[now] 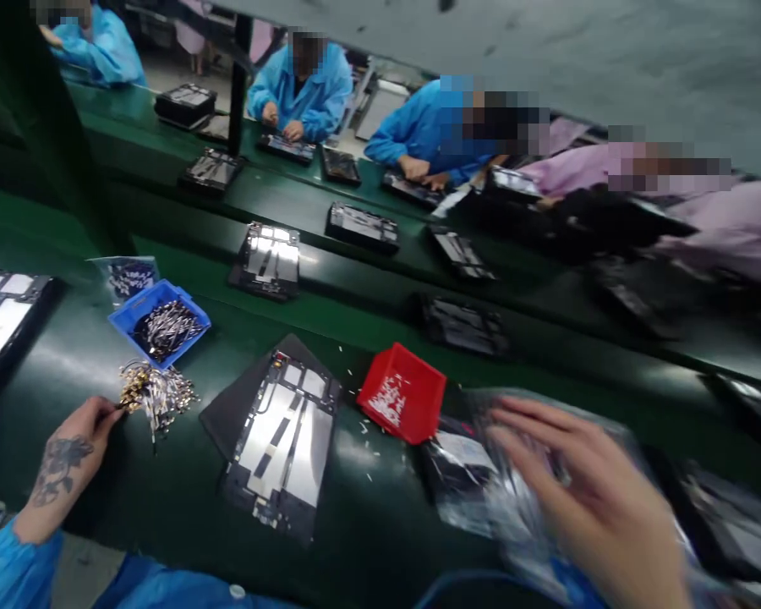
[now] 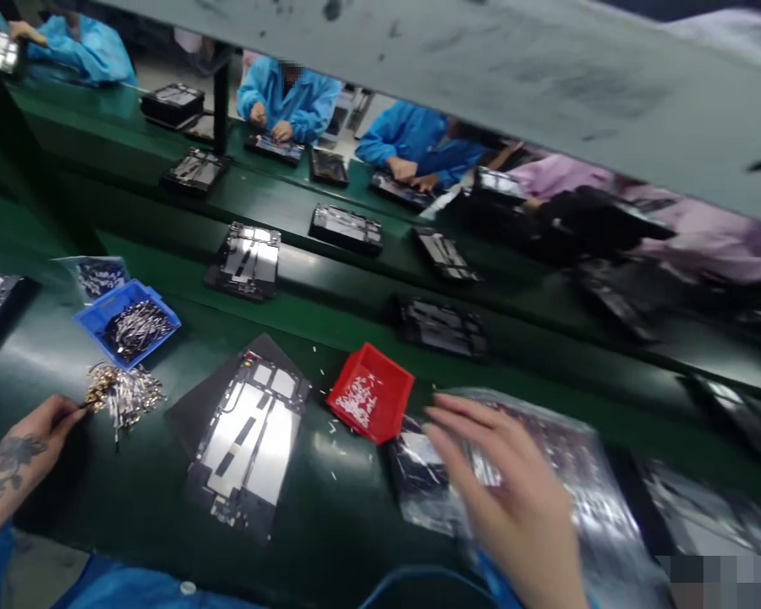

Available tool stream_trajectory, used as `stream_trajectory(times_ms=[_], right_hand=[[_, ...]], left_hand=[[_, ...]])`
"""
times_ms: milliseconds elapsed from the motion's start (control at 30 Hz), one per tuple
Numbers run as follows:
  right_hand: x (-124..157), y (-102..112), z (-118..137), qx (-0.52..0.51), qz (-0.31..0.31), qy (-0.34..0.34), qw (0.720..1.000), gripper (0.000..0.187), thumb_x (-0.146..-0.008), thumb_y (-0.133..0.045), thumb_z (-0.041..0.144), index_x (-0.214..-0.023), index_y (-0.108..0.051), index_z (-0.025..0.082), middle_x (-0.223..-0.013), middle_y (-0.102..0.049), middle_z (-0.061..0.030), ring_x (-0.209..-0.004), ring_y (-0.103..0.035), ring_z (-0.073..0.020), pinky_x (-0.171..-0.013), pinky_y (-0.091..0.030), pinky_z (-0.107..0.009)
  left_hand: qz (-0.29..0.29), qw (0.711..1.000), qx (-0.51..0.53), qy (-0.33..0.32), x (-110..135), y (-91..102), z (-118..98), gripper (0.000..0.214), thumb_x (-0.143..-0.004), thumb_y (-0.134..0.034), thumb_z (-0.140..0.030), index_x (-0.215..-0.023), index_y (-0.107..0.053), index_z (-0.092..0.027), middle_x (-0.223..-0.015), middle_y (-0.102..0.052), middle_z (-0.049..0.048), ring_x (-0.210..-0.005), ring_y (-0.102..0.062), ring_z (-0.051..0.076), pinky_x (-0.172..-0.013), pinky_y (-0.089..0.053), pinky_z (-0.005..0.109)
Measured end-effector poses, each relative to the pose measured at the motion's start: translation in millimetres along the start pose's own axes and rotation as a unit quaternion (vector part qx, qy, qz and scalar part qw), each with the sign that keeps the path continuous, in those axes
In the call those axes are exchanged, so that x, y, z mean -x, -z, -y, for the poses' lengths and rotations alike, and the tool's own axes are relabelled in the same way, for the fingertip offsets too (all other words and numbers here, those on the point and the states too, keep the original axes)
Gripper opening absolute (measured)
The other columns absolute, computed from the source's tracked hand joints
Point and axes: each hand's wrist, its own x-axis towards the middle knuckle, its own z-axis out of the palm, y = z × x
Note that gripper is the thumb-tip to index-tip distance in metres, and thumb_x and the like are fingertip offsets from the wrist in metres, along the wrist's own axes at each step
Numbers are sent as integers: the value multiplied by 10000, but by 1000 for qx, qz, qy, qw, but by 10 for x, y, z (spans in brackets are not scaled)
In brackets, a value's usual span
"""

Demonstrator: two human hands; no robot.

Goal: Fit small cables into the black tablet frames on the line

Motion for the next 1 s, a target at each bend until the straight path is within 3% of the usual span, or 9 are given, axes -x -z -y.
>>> stream_trajectory(times_ms=[67,233,333,467,533,600,767,900,1000], right_hand=[[323,9,-98,23,-3,-86,996,407,-852,-403,463,-1199,-440,672,-1040,-648,-103,-1092,-601,-311,-897,-503,-485],[1275,-1088,39,68,375,-113,917,650,-739,-362,517,-1351,-204,670,-1084,-698,78,-1026,-662,-293,-784,-594,-464],[1667,-1665,238,64,346,-74,933,914,-668,-413,571,-1423,96,488,-1314,-589,59,-1166,-571,-306,-817,-574,-431],[1811,-1866,360,56,246,-19,967,1106,-621,-509,559,-1390,251,328,-1457,-422,-3,-1317,-380,-316,-982,-468,-468],[1790,-1900,387,74,219,-22,973,1131,-611,-517,562,-1378,280,326,-1474,-391,23,-1358,-298,-309,-1044,-415,-508],[1756,-1961,429,110,206,-28,972,1125,-640,-502,580,-1374,304,302,-1473,-397,17,-1384,-237,-293,-1091,-377,-510],[1610,-2184,646,168,167,-8,972,943,-731,-430,628,-1458,137,426,-1399,-512,4,-1340,-323,-357,-1072,-384,-601],[1421,-2181,843,192,179,-23,965,773,-765,-399,650,-1432,-14,578,-1393,-513,105,-1335,-392,-321,-1032,-393,-648],[1408,-1978,722,172,185,-52,966,812,-742,-454,657,-1447,-70,535,-1443,-452,118,-1377,-361,-256,-1039,-416,-597]], left_hand=[[15,1000,12,25,37,89,23,191,-763,-518,-478,-720,-561,-298,-639,-656,-56,-598,-617,200,-547,-436,280],[-75,994,-60,-42,294,335,-31,171,-809,-423,-488,-832,-578,-419,-698,-646,-67,-743,-618,269,-656,-478,398],[-147,977,-90,-125,433,492,-202,200,-825,-401,-468,-878,-586,-413,-770,-632,-29,-818,-601,266,-734,-487,423],[-223,971,29,-78,398,476,-518,206,-813,-521,-491,-860,-621,-317,-846,-677,-31,-845,-635,227,-829,-520,407],[-152,970,180,-55,284,242,-704,274,-800,-560,-495,-862,-621,-236,-928,-713,15,-900,-655,227,-877,-520,407],[2,952,297,-78,151,-131,-894,300,-812,-551,-480,-856,-598,-187,-1178,-675,100,-1103,-611,249,-970,-475,433],[98,934,332,-84,60,-945,-1176,353,-802,-523,-545,-723,-538,-201,-1183,-678,138,-1139,-615,265,-982,-470,446],[134,930,336,-60,246,-972,-1156,398,-764,-552,-594,-734,-557,-198,-1019,-736,117,-1004,-677,279,-875,-530,448],[143,926,350,-6,326,-799,-1158,386,-639,-688,-593,-713,-617,-221,-873,-759,25,-959,-680,282,-850,-541,435]])
